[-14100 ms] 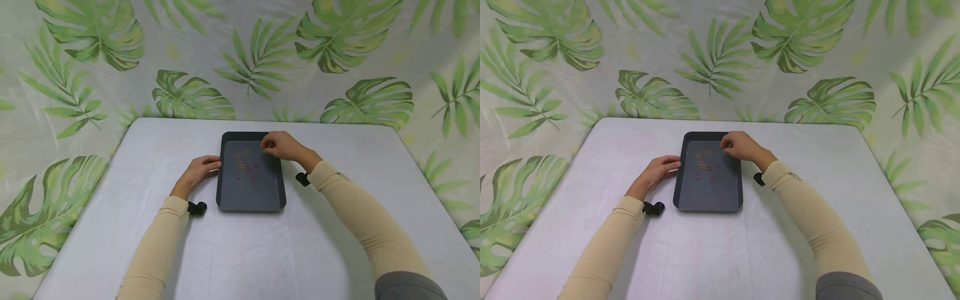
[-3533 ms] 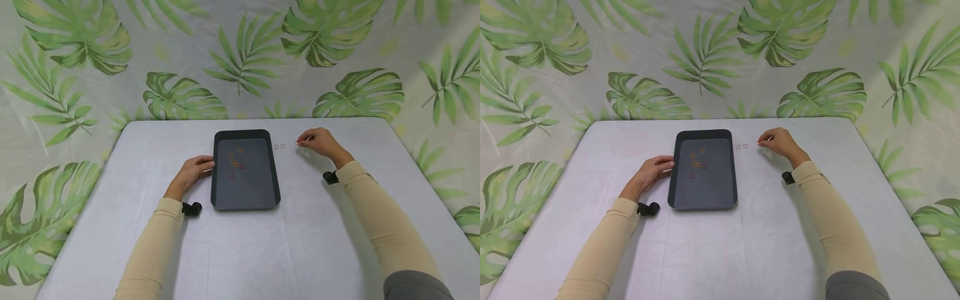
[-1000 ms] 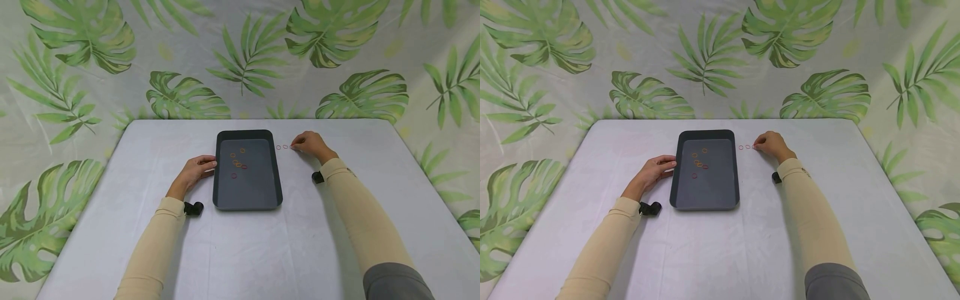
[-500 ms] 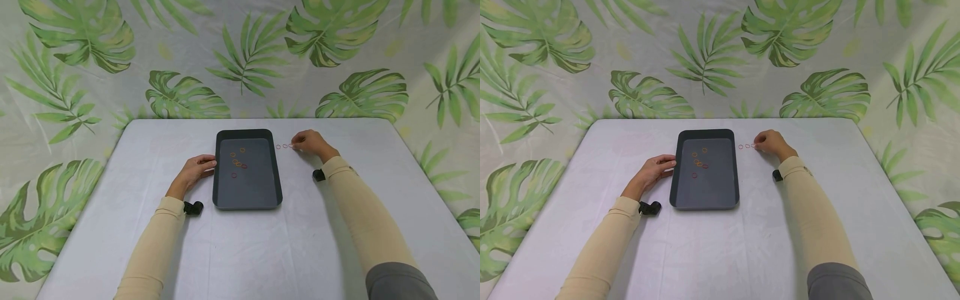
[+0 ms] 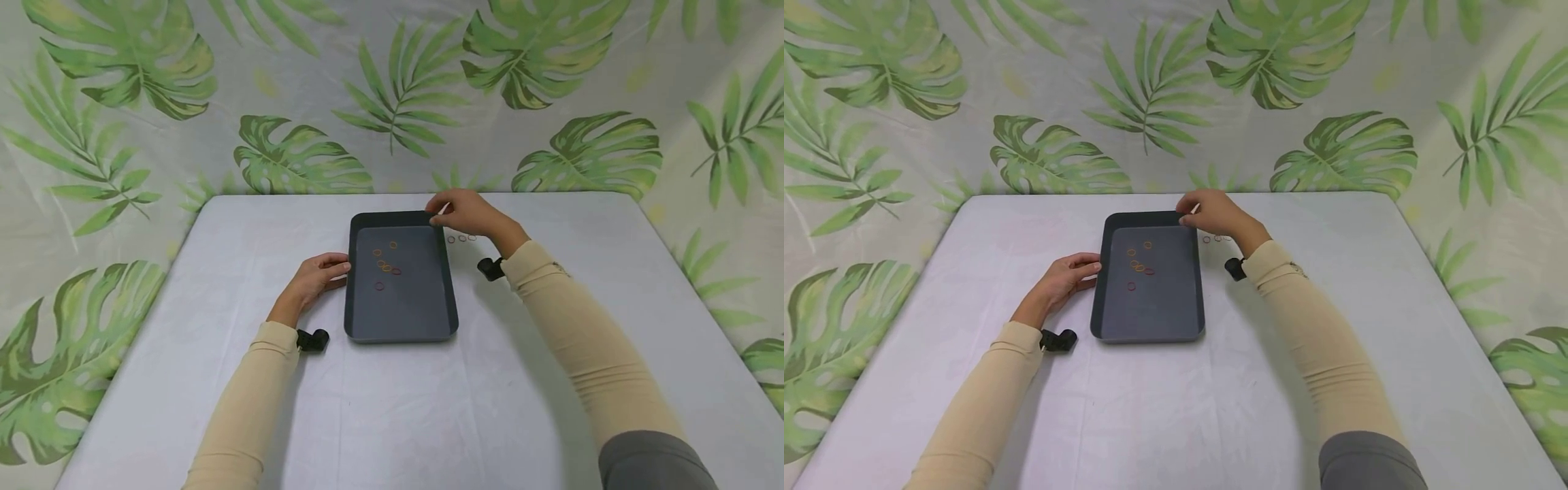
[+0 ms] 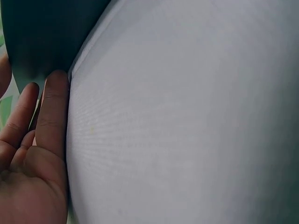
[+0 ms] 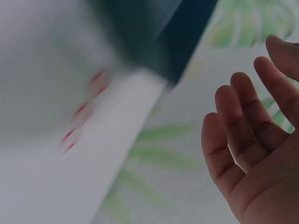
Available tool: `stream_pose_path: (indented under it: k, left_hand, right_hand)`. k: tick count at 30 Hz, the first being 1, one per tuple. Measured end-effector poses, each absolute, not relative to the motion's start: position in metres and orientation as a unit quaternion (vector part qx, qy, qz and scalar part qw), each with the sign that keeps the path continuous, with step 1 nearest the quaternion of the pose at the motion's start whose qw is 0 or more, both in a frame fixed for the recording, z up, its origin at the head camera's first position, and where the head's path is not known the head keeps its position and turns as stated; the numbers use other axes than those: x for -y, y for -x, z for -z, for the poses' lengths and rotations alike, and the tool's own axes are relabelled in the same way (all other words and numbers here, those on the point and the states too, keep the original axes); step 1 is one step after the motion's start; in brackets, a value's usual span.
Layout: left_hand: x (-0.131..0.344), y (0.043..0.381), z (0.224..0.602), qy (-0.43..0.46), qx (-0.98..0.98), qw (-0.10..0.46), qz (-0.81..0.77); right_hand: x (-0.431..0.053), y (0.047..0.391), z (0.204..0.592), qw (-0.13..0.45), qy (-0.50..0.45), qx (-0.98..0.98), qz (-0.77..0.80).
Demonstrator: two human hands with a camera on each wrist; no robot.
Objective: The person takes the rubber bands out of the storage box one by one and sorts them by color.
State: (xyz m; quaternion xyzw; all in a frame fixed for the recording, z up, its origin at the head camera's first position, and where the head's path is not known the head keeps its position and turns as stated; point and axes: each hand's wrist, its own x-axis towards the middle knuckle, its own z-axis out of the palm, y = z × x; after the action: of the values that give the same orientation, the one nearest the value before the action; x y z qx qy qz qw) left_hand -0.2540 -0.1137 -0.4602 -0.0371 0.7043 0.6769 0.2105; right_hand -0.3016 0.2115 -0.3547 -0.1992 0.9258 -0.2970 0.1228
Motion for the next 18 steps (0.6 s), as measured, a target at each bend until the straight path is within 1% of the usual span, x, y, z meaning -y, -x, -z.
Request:
stream_pose_path:
  k: [4,8,10,14,18]
  left_hand:
    - [0.114,0.255,0.460,0.035,-0.706,0.209,-0.676]
    - [0.113,0.256,0.459,0.036,-0.705,0.208,-0.677]
    - [0.113,0.255,0.458,0.032,-0.706,0.210,-0.675]
    - [0.113,0.256,0.458,0.025,-0.706,0.216,-0.674]
    - [0.115,0.255,0.460,0.031,-0.710,0.216,-0.669]
  right_hand:
    - [-0.172,0.290,0.343,0.107,0.274,-0.912,0.285]
    - [-0.143,0.285,0.349,0.103,0.331,-0.907,0.240]
    - [-0.135,0.284,0.357,0.104,0.334,-0.913,0.210]
    - [-0.129,0.283,0.375,0.109,0.305,-0.933,0.155]
    - [-0.127,0.281,0.387,0.134,0.285,-0.940,0.132]
